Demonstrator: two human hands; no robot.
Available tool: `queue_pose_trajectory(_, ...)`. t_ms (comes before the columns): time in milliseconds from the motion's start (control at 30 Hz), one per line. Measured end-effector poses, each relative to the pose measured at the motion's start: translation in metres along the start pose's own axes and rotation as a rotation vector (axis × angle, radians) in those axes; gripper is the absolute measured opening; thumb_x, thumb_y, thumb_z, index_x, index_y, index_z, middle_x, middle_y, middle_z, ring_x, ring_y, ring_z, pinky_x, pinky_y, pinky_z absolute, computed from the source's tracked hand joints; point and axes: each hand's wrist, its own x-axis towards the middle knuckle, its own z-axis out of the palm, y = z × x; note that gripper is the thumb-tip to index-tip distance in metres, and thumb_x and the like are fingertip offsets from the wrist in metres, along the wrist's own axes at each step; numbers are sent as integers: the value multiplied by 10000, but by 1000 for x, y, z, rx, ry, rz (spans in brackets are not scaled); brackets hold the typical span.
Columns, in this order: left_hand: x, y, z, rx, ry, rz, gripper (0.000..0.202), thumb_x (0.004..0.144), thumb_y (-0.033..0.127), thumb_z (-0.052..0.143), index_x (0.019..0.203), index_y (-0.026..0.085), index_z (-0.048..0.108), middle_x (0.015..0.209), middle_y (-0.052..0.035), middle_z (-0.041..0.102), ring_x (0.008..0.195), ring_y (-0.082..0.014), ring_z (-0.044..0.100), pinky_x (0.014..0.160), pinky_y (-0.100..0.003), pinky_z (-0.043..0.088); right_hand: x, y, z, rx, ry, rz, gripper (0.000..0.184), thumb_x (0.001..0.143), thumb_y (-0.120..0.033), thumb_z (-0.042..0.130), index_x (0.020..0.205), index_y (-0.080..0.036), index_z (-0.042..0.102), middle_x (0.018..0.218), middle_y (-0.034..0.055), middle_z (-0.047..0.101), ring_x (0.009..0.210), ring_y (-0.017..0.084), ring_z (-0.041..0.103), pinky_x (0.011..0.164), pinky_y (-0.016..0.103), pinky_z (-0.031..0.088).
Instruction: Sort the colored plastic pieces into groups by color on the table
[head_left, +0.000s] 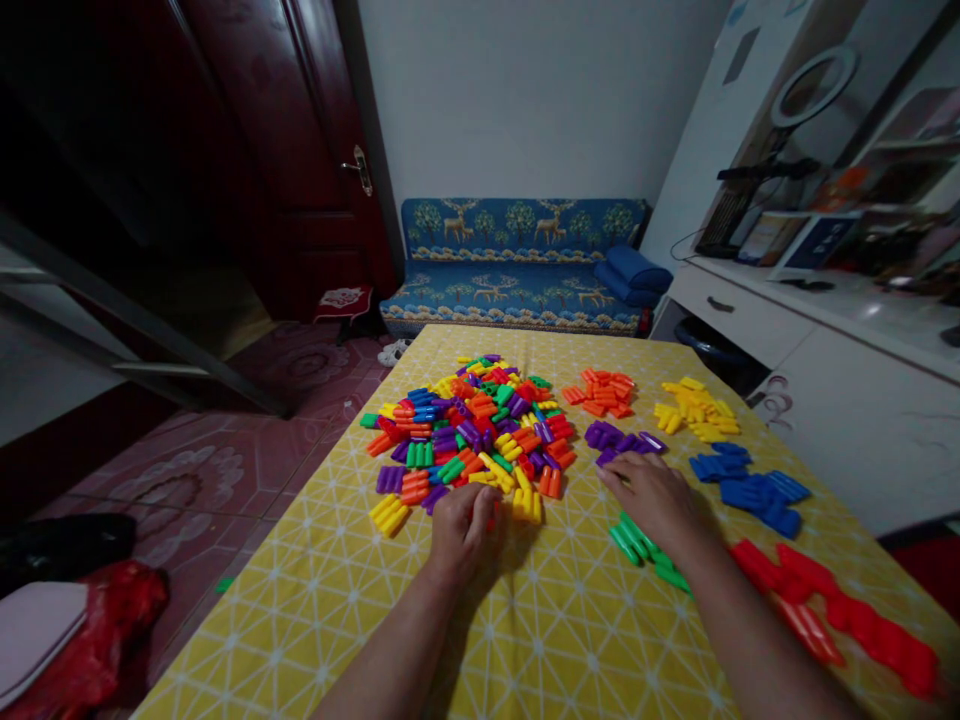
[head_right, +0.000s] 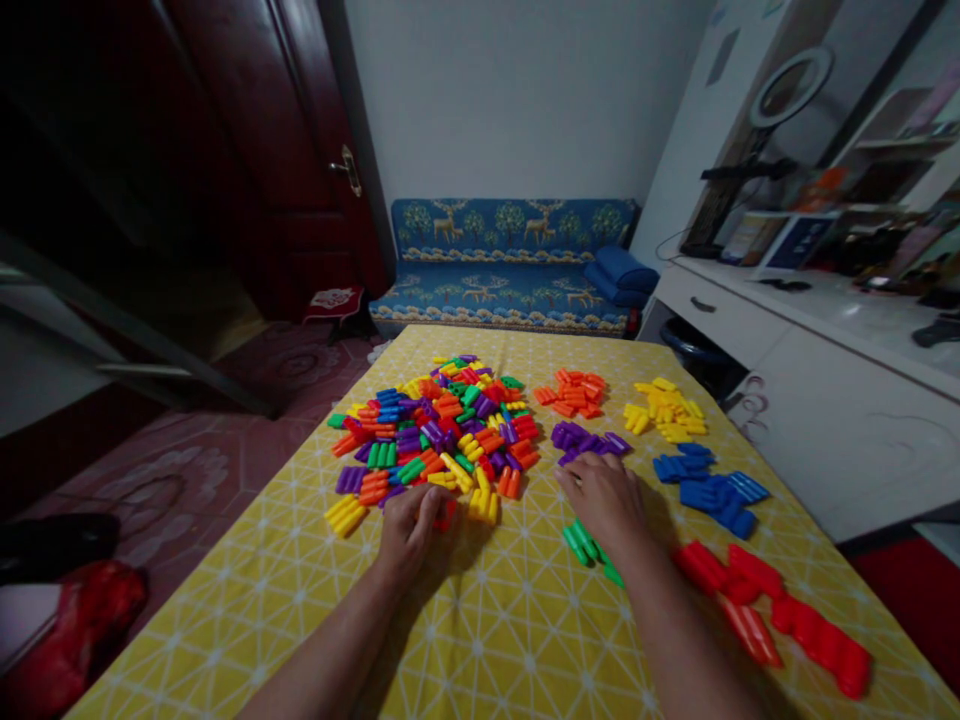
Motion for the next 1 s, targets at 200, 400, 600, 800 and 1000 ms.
queue_pose_trajectory(200,7,-3,-2,274,167,36,187,923,230,502,950,204,684,965,-72,708,954,-238,619,875,-402,448,-14,-61,2,286,128,-100,250,924,-271,539,1087,-184,707,1163,88,696,1095,250,591,972,396,461)
queue_pose_trajectory(400,9,-9,-2,492,128,-35,416,815,219,605,1231,228,621,1258,-114,636,1217,-331,513,1069,-553,337,-39,-130,24,431,132,-124,345,819,-126,611,1140,-236,677,1147,76,669,1080,256,607,937,399,510)
queue_pose_trajectory(600,9,-2,-6,508,55,-69,345,778,316,674,1114,242,697,1127,-101,652,1071,-314,569,963,-504,412,-43,-134,33,376,157,-76,394,805,-133,653,1178,-256,670,1131,89,652,1088,293,592,934,449,508)
queue_pose_trajectory(800,9,-4,-7,472,14,-38,296,825,391,669,1081,254,725,1028,-84,639,991,-277,586,842,-426,453,-49,-133,29,615,190,27,229,842,-263,638,1065,-242,690,1093,72,683,994,250,646,849,381,533)
queue_pose_trajectory(1000,7,-11,-3,455,28,-22,283,890,408,613,1089,240,721,1109,-95,638,1012,-271,587,855,-425,468,-6,-59,14,1024,364,280,464,829,-514,635,1153,-182,650,986,90,718,794,204,662,674,313,541)
